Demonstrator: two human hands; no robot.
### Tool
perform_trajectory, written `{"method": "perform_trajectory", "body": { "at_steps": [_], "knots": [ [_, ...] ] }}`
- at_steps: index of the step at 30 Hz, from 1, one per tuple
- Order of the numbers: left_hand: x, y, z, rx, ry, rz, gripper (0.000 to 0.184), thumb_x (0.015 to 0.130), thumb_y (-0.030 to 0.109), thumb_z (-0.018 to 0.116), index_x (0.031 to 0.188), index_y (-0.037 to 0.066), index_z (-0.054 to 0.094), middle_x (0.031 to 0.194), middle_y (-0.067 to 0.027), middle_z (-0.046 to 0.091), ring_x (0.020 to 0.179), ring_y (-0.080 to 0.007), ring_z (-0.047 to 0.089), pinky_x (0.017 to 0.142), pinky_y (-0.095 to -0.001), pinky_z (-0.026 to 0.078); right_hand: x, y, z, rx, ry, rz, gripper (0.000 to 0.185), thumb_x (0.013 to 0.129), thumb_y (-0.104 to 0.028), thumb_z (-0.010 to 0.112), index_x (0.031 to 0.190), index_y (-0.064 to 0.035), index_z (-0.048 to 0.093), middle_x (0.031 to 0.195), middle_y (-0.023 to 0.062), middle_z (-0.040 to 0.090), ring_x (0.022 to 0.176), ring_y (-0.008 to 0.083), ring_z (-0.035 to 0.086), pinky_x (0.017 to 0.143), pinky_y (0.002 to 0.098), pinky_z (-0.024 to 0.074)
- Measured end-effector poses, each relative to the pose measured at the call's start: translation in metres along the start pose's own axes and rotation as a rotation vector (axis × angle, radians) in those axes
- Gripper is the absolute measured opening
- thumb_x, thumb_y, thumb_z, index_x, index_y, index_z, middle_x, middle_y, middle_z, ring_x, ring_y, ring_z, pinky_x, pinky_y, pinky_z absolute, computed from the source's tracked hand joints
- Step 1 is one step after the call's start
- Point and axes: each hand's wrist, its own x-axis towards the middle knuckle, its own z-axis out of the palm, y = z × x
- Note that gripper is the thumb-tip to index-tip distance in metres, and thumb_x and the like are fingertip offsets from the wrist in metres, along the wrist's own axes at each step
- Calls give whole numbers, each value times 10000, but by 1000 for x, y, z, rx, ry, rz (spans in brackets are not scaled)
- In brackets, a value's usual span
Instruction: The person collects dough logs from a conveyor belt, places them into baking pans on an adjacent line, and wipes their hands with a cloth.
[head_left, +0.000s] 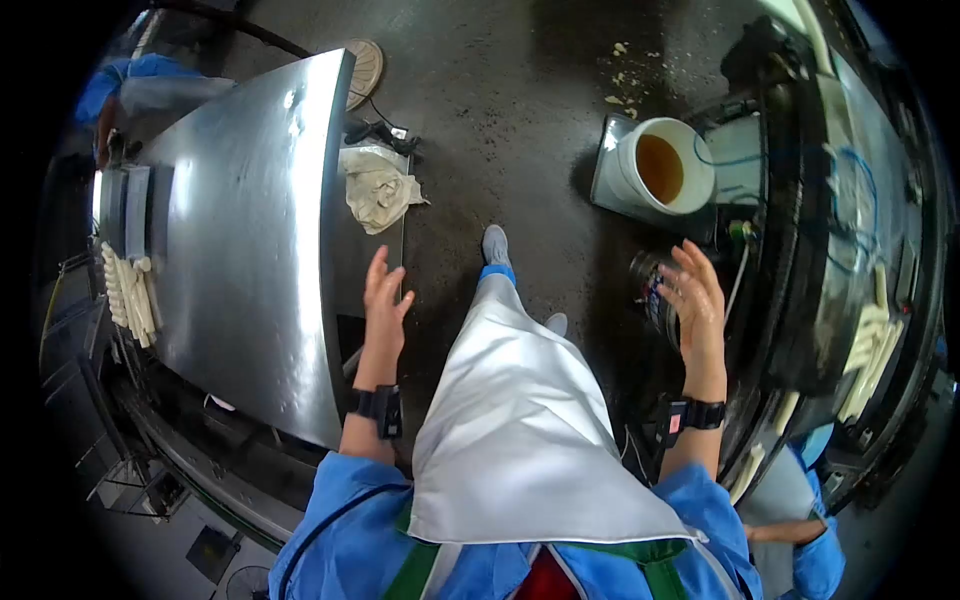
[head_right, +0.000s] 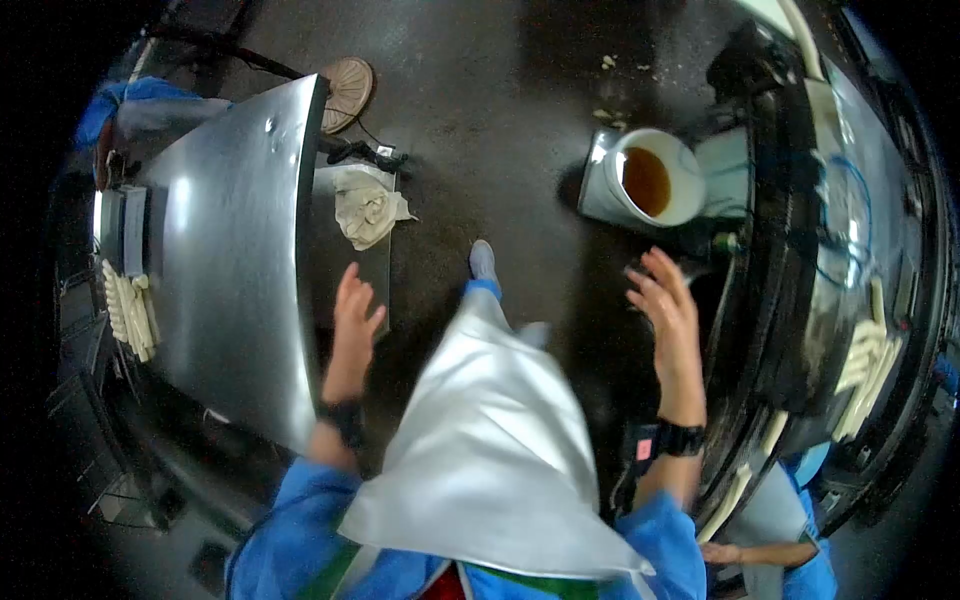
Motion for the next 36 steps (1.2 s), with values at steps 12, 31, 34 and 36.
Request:
{"method": "perform_trajectory", "body": {
  "at_steps": [12, 31, 34, 36],
  "knots": [
    [373, -93, -39, 585, 182, -196, 581, 776, 187, 652, 1316, 91, 461, 1270, -124, 457, 1145, -246, 469, 839, -319, 433, 173, 94, 91, -104, -119, 434, 559, 779, -198, 615, 1287, -22, 465, 1274, 150, 488, 1085, 243, 534, 934, 362, 430],
    [454, -192, -75, 468, 272, -118, 466, 861, 249, 577, 1226, -32, 501, 1114, -157, 588, 1022, -244, 554, 871, -380, 428, 258, 145, 119, -13, -148, 522, 472, 809, -131, 630, 1244, -19, 486, 1187, 116, 556, 1074, 235, 561, 944, 350, 444],
    [339, -110, -1, 392, 45, -243, 358, 904, 234, 520, 1131, -38, 570, 1039, -112, 619, 936, -186, 570, 817, -335, 436, 242, 118, 125, -79, -264, 450, 504, 846, -186, 560, 1301, -10, 432, 1247, 157, 501, 1097, 228, 514, 924, 329, 419],
    [283, -91, 21, 331, -96, -34, 236, 886, 150, 531, 1045, -11, 598, 932, -53, 626, 854, -147, 576, 768, -308, 461, 228, 101, 122, -87, -289, 399, 512, 857, -215, 562, 1304, -5, 427, 1259, 158, 495, 1124, 243, 501, 938, 342, 411]
  ]
}}
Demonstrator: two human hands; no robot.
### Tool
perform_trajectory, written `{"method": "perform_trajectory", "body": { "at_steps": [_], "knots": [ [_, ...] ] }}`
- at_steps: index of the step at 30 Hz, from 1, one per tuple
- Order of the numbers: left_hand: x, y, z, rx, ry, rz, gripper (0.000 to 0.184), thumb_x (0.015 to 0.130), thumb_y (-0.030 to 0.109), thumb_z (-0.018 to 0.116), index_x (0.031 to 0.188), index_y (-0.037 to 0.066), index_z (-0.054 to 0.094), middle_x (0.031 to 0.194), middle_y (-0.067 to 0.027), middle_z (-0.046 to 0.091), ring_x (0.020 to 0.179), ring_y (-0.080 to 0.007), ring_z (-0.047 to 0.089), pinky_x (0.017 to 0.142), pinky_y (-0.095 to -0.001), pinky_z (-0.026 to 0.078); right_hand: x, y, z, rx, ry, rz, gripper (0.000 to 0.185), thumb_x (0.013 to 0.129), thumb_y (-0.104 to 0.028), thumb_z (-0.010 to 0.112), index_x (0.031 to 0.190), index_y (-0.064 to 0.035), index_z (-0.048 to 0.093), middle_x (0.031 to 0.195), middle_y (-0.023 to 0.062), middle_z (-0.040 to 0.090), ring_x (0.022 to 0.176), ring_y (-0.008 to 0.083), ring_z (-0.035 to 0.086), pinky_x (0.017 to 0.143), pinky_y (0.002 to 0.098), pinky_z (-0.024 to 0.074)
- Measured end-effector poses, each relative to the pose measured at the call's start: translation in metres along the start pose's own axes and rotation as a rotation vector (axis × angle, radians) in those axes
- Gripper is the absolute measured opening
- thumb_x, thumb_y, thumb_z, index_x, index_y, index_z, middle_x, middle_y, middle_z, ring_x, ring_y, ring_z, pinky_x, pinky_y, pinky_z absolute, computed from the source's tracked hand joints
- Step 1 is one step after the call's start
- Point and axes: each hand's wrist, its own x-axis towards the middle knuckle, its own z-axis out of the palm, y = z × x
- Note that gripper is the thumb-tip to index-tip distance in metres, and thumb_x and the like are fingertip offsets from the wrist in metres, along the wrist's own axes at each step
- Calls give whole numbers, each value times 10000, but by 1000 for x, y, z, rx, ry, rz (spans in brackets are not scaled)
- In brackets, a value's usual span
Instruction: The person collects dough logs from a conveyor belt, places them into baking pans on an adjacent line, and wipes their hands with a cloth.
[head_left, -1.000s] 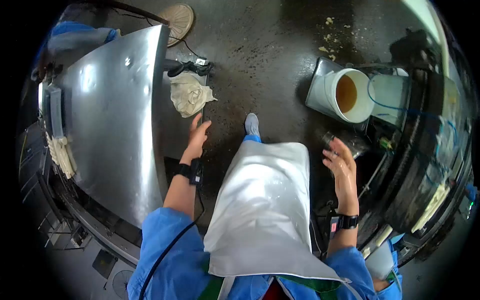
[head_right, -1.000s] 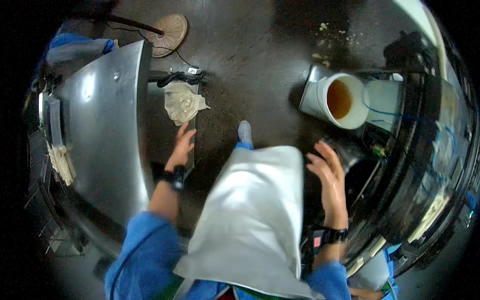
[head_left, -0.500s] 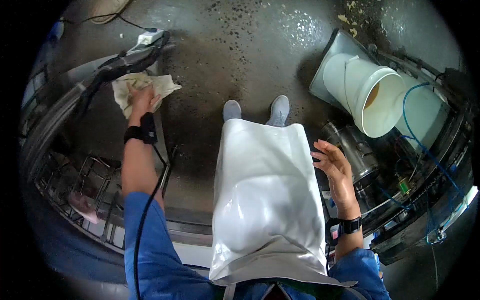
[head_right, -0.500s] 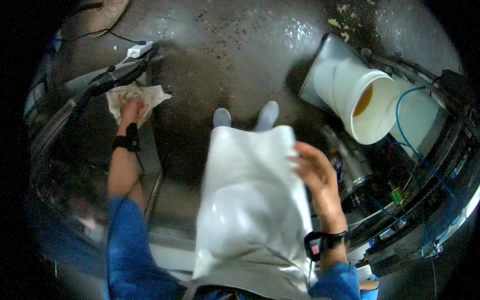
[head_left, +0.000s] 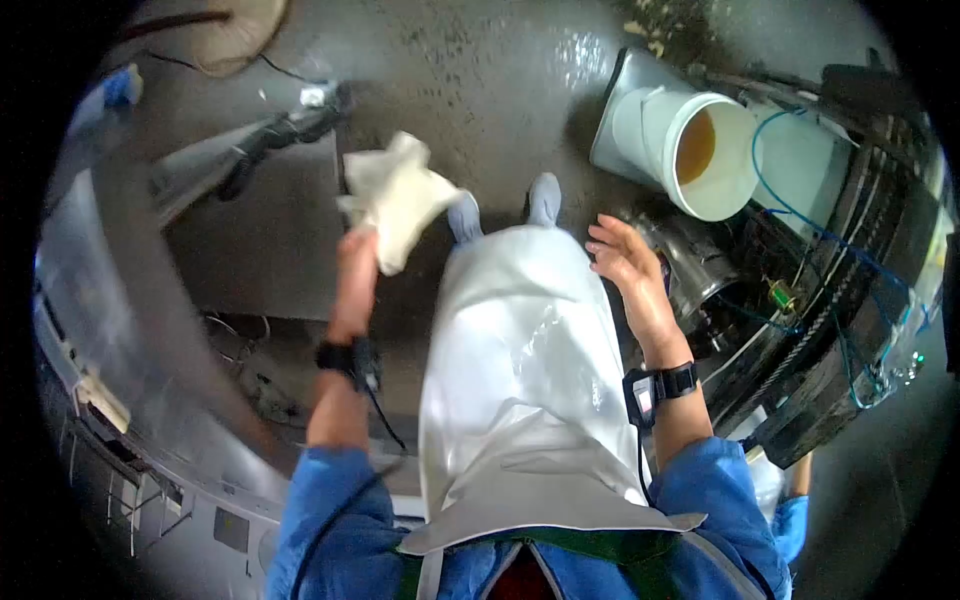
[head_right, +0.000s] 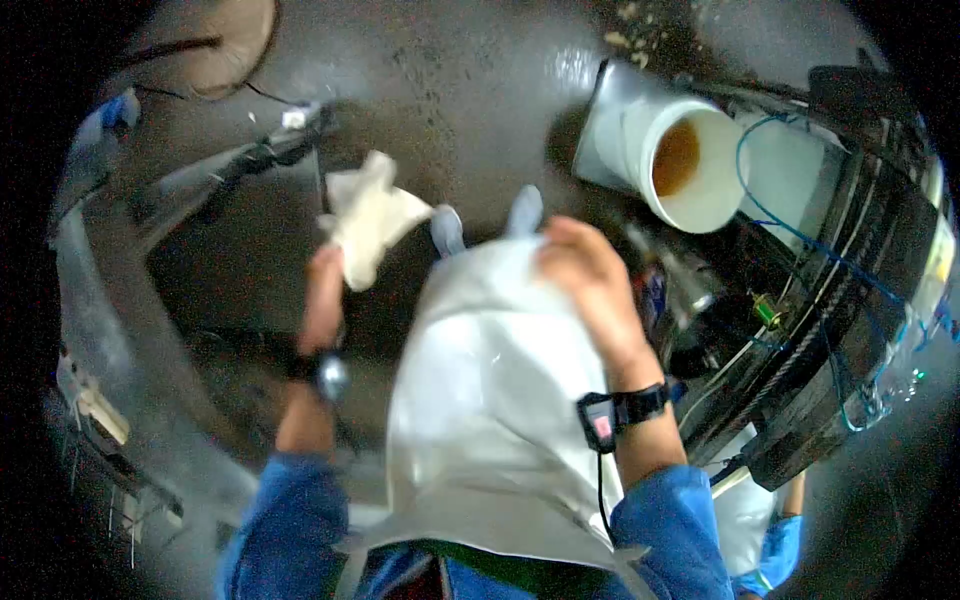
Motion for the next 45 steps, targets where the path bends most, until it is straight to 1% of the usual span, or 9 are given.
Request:
{"method": "perform_trajectory", "body": {
  "at_steps": [5, 9, 13, 17, 31, 37, 39, 42, 45],
  "knots": [
    [-79, 75, 52, -375, -411, 197, 267, 874, 117, 578, 1110, -1, 613, 1346, -92, 412, 1189, -211, 434, 1006, -344, 359, -63, -33, 22, 9, 62, -91, 701, 887, -426, 551, 1425, -82, 261, 1453, 155, 263, 1345, 278, 244, 1087, 409, 213],
    [-159, 177, 70, -305, -734, 273, 297, 906, 172, 542, 1160, 28, 598, 1348, -106, 433, 1267, -266, 372, 1080, -365, 273, -119, -60, 50, 451, -1, -274, 469, 873, -245, 545, 1257, 7, 453, 1202, 86, 504, 1050, 163, 484, 925, 306, 401],
    [-209, 194, 101, -127, -846, 425, 332, 898, 182, 556, 1195, 33, 553, 1347, -106, 432, 1256, -254, 384, 1069, -360, 288, -207, -112, 59, 620, -151, -266, 945, 720, -588, 677, 1390, -40, 297, 1367, 100, 428, 1236, 240, 434, 1037, 387, 351],
    [-239, 185, 148, 33, -793, 620, 377, 890, 191, 570, 1230, 39, 509, 1345, -106, 432, 1246, -242, 395, 1057, -356, 303, -217, -97, 43, 557, -185, -490, 528, 785, -121, 721, 1239, -2, 479, 1169, 86, 578, 1066, 184, 553, 918, 327, 453],
    [-381, 133, 258, 378, -707, 1162, 581, 863, 224, 620, 1352, 57, 354, 1340, -107, 431, 1210, -200, 435, 1018, -342, 355, -338, 2, -77, 347, 304, -1069, 290, 819, -33, 644, 1096, 32, 592, 1055, 68, 648, 957, 121, 591, 835, 268, 471],
    [-432, 154, 231, -9, -743, 659, 564, 819, 124, 672, 1308, 8, 415, 1238, -81, 535, 1109, -160, 528, 946, -328, 444, -438, -5, -111, -117, 579, -1386, 358, 767, 36, 627, 1120, 4, 573, 1059, 64, 606, 998, 200, 576, 886, 278, 426],
    [-453, 163, 237, 244, -649, 1063, 544, 883, 210, 583, 1347, 36, 357, 1290, -94, 487, 1143, -185, 508, 965, -342, 443, -463, 1, -101, -158, 523, -1258, 396, 763, 25, 648, 1147, 2, 552, 1087, 83, 583, 1018, 239, 573, 926, 304, 421],
    [-454, 145, 237, -453, -1336, 638, 555, 922, 344, 511, 1373, 78, 324, 1331, -92, 450, 1168, -214, 493, 968, -353, 451, -450, 25, -50, 978, -270, -657, 439, 781, -7, 654, 1194, -29, 506, 1184, 96, 536, 1070, 224, 554, 953, 361, 445],
    [-495, 139, 205, -398, -963, 409, 563, 904, 409, 525, 1338, 84, 370, 1286, -69, 482, 1144, -198, 500, 951, -340, 449, -433, 51, -12, 714, -226, -686, 440, 858, -109, 619, 1260, -41, 454, 1226, 89, 515, 1110, 203, 522, 969, 353, 429]
  ]
}}
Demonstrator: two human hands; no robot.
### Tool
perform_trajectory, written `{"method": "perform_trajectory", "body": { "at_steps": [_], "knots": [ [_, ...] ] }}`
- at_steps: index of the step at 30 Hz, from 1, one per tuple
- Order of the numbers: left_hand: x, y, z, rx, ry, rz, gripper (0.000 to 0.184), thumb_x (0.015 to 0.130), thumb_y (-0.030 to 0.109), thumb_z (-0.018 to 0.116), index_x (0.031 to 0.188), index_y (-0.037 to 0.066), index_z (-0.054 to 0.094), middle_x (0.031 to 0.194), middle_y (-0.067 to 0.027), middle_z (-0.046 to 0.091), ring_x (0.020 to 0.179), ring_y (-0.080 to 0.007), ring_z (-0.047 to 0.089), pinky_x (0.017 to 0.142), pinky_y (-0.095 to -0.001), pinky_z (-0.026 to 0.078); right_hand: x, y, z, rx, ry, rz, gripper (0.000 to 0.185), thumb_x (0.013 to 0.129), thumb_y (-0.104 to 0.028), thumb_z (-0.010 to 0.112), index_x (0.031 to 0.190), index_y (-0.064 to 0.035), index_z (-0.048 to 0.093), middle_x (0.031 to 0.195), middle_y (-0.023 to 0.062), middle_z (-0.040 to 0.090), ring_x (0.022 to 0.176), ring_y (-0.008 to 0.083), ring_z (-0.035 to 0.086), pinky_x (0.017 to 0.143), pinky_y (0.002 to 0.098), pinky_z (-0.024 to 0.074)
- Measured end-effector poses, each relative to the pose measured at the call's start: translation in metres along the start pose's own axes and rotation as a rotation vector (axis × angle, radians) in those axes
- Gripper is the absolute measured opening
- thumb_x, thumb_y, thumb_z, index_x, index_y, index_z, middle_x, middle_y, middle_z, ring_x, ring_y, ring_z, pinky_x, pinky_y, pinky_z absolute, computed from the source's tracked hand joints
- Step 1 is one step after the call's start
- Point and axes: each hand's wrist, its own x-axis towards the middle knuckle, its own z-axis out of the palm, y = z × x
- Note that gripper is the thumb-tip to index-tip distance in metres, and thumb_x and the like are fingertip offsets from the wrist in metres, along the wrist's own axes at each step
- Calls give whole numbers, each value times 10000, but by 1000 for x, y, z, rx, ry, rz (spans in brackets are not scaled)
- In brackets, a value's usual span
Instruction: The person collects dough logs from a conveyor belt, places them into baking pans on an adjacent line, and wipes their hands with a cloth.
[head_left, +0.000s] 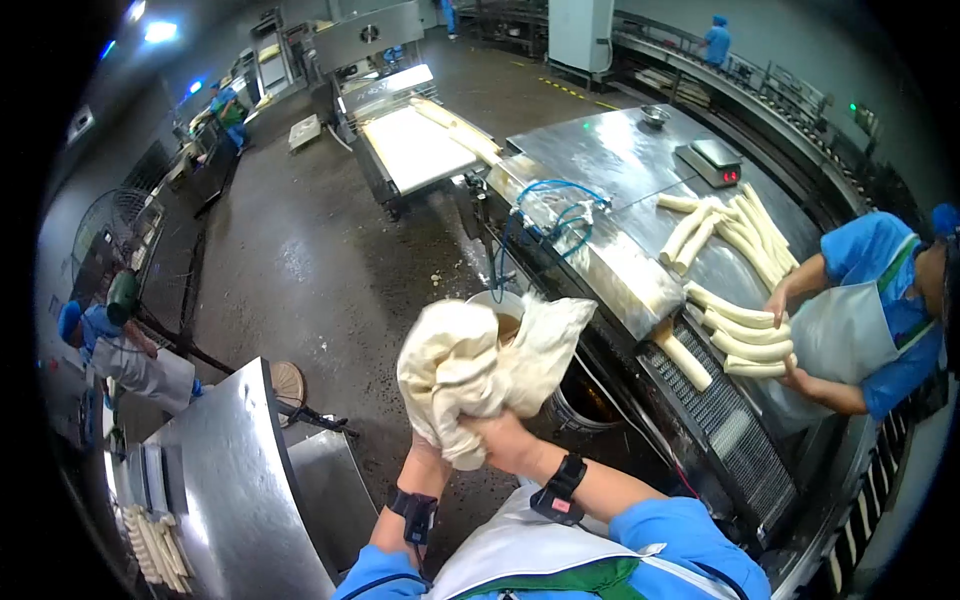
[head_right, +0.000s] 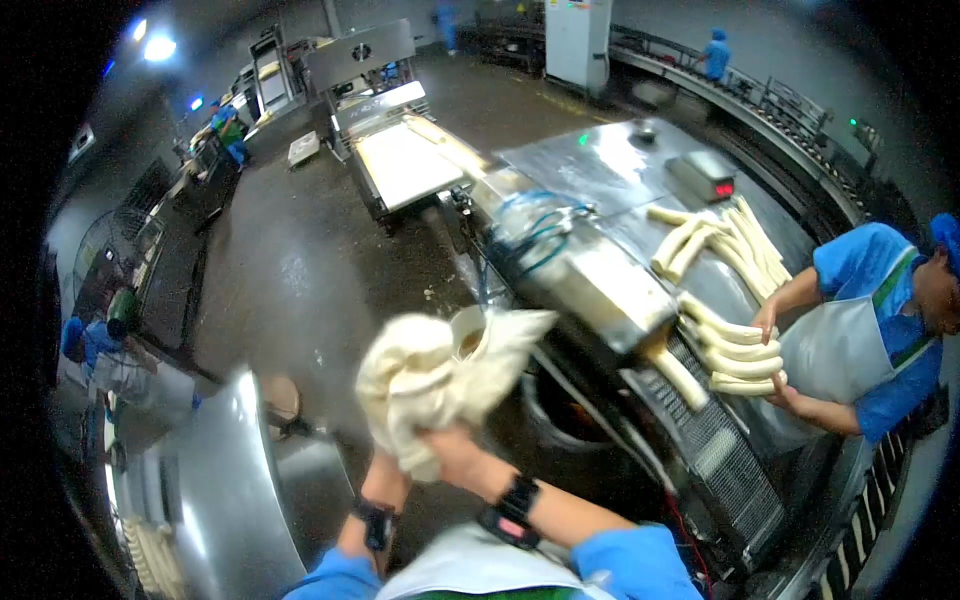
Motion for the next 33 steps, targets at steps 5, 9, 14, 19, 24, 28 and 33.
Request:
{"method": "perform_trajectory", "body": {
  "at_steps": [5, 9, 14, 19, 24, 28, 33],
  "knots": [
    [-73, -17, -30, 117, 73, 0, 582, 887, 476, 537, 1305, 90, 415, 1245, -49, 514, 1120, -184, 512, 932, -327, 449, -21, 37, 15, -535, -7, -200, 417, 905, -142, 559, 1285, -24, 437, 1262, 96, 494, 1160, 196, 468, 987, 324, 376],
    [-85, 1, 4, 107, 281, -8, 527, 912, 417, 504, 1285, 53, 427, 1204, -108, 542, 1107, -235, 534, 943, -366, 446, -20, 59, 6, -956, -112, -621, 379, 885, -105, 545, 1253, -42, 480, 1259, 134, 504, 1152, 256, 490, 992, 357, 374],
    [-56, 1, 1, -244, -68, 34, 543, 909, 461, 485, 1288, 75, 448, 1240, -98, 540, 1125, -257, 540, 956, -399, 460, -55, -12, 21, -1484, -440, -772, 445, 820, -202, 640, 1241, -119, 520, 1257, 131, 505, 1185, 303, 458, 1029, 393, 336],
    [-86, -7, 45, -326, -127, 0, 585, 914, 462, 466, 1297, 29, 374, 1299, -105, 430, 1194, -225, 450, 984, -341, 437, -82, -31, 28, -1331, -355, -723, 833, 625, -488, 770, 1282, -85, 455, 1308, 133, 437, 1245, 337, 369, 1064, 429, 269],
    [-87, -45, 75, -276, 26, -10, 632, 917, 500, 418, 1336, 35, 328, 1348, -107, 387, 1239, -231, 401, 1020, -364, 383, -96, -22, -2, -1385, -165, -522, 890, 623, -509, 741, 1320, -75, 397, 1323, 144, 412, 1251, 349, 358, 1041, 429, 286],
    [-71, -77, 97, -255, 144, -35, 669, 920, 530, 379, 1367, 39, 292, 1388, -109, 352, 1275, -236, 362, 1049, -383, 340, -82, 21, -75, -1848, -1, -832, 535, 799, -345, 568, 1282, -124, 503, 1292, 156, 452, 1197, 326, 415, 1013, 457, 306],
    [-69, -99, 123, 21, 15, -34, 757, 923, 604, 238, 1432, 47, 180, 1459, -114, 269, 1340, -258, 267, 1110, -423, 215, -82, -26, -84, -1555, 140, -1046, 401, 880, -201, 550, 1230, -6, 529, 1169, 156, 560, 1081, 299, 521, 939, 384, 396]
  ]
}}
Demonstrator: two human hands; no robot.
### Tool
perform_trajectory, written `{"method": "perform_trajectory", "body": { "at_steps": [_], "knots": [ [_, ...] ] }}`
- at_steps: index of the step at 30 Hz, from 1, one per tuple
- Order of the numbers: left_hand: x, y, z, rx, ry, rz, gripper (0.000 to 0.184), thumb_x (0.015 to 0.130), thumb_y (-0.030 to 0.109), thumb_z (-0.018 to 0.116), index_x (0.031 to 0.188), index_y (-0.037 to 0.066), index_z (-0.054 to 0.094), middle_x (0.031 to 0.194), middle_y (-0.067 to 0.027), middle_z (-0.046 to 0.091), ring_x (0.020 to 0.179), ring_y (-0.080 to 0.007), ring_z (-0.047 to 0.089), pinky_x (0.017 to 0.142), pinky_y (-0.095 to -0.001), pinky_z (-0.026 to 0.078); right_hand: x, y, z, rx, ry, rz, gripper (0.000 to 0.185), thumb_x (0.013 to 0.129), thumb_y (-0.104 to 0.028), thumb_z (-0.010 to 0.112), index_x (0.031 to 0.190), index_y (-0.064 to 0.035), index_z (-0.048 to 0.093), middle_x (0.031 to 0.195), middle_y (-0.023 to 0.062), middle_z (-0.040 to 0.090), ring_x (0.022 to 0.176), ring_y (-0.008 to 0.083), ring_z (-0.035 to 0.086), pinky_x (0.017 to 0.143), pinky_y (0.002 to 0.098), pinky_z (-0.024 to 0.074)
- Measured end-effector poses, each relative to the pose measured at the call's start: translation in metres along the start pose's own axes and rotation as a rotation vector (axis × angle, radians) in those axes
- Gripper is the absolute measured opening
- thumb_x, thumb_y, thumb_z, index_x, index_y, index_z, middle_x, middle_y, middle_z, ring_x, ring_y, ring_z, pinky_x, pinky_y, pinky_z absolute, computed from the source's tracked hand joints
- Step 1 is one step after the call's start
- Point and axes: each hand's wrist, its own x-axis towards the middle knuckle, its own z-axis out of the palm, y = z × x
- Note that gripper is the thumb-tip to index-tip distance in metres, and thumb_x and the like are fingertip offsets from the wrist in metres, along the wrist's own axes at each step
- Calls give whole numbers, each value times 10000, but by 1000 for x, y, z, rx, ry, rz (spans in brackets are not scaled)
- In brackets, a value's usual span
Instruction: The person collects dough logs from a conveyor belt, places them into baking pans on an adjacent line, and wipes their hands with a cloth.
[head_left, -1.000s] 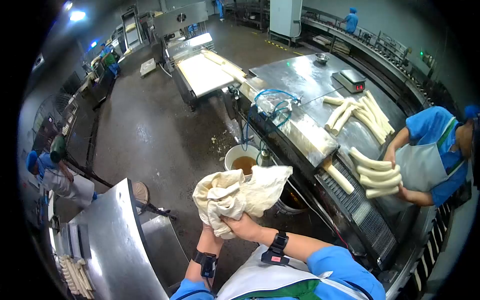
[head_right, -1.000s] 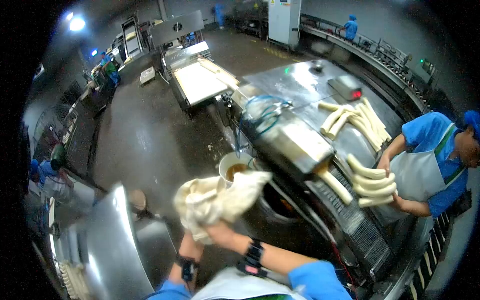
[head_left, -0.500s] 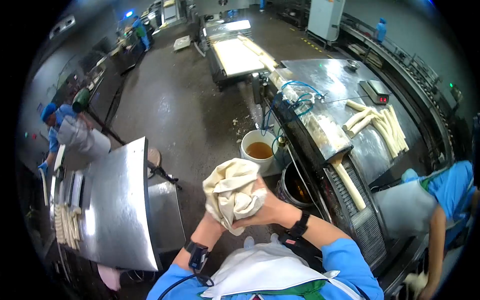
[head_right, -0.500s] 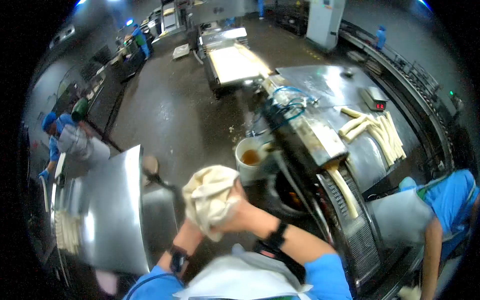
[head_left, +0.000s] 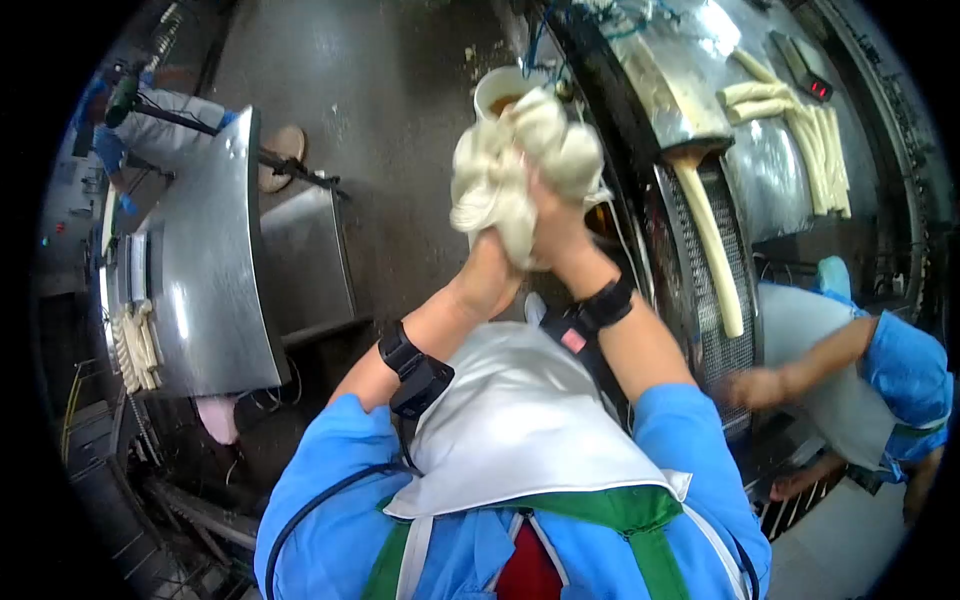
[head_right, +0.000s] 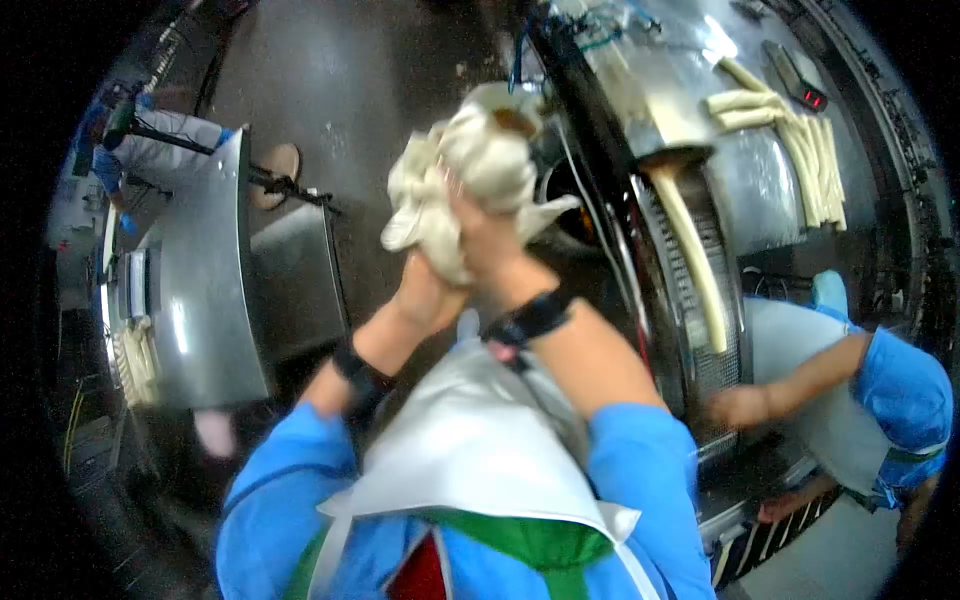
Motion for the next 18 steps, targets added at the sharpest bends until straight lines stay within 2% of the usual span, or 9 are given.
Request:
{"method": "perform_trajectory", "body": {
  "at_steps": [3, 5, 6, 7, 9, 10, 12, 15, 18],
  "knots": [
    [-19, 17, 7, 144, -371, -193, 1035, 787, 795, 197, 1447, 7, 78, 1496, -191, 155, 1394, -293, 139, 1127, -450, 100, 23, 30, -31, 967, -41, 1187, 358, 889, -236, 556, 1174, -20, 576, 1053, 58, 621, 935, 127, 586, 813, 252, 467],
    [-30, 46, -20, 33, -352, -80, 998, 799, 780, 213, 1431, 8, 190, 1433, -235, 290, 1348, -344, 264, 1113, -481, 172, -20, 62, -62, 1096, -300, 1009, 398, 888, -300, 574, 1160, -11, 590, 1042, 123, 640, 900, 179, 635, 801, 279, 520],
    [-28, 62, -44, 132, -301, 7, 919, 843, 725, 238, 1425, 14, 220, 1416, -236, 321, 1335, -353, 288, 1102, -478, 217, -33, 58, -88, 1135, -574, 1113, 438, 851, -278, 624, 1189, -5, 567, 1110, 144, 619, 957, 206, 629, 851, 297, 511],
    [-31, 70, -68, 90, -74, 63, 801, 901, 629, 276, 1410, 10, 266, 1404, -229, 346, 1329, -349, 301, 1101, -452, 229, -39, 46, -109, 1101, -891, 1170, 478, 824, -283, 655, 1194, 4, 556, 1166, 163, 593, 1003, 221, 616, 872, 340, 507],
    [-47, 79, -114, 139, 368, 121, 695, 939, 536, 313, 1391, 9, 311, 1400, -211, 364, 1323, -332, 317, 1100, -416, 238, -51, 4, -110, 1237, -1175, 643, 680, 757, -317, 725, 1279, 32, 464, 1232, 197, 546, 1085, 282, 571, 940, 375, 461],
    [-61, 79, -140, 249, 494, 102, 647, 956, 492, 317, 1388, 11, 320, 1390, -199, 383, 1314, -311, 338, 1094, -402, 248, -68, -13, -98, 1165, -1543, 659, 816, 720, -343, 754, 1332, 50, 385, 1328, 210, 458, 1201, 321, 469, 1032, 382, 359],
    [-94, 64, -173, 333, 751, 6, 591, 967, 443, 354, 1379, 20, 344, 1372, -181, 414, 1290, -277, 377, 1080, -379, 269, -124, -51, -78, 1414, -1203, 824, 887, 689, -427, 758, 1357, 11, 372, 1417, 227, 323, 1316, 337, 289, 1108, 384, 192],
    [-138, 27, -200, 201, 996, -204, 561, 954, 430, 421, 1350, 34, 391, 1329, -159, 466, 1205, -239, 468, 997, -331, 377, -152, -30, -32, 1326, -1306, 732, 830, 707, -542, 691, 1292, 2, 466, 1371, 244, 387, 1294, 343, 321, 1092, 392, 222],
    [-160, -8, -186, 93, 992, -316, 526, 955, 410, 435, 1318, 30, 421, 1278, -140, 516, 1090, -208, 553, 835, -268, 478, -223, 5, 6, 858, -1628, 843, 797, 729, -656, 579, 1185, -2, 573, 1309, 226, 471, 1264, 332, 361, 1069, 391, 254]
  ]
}}
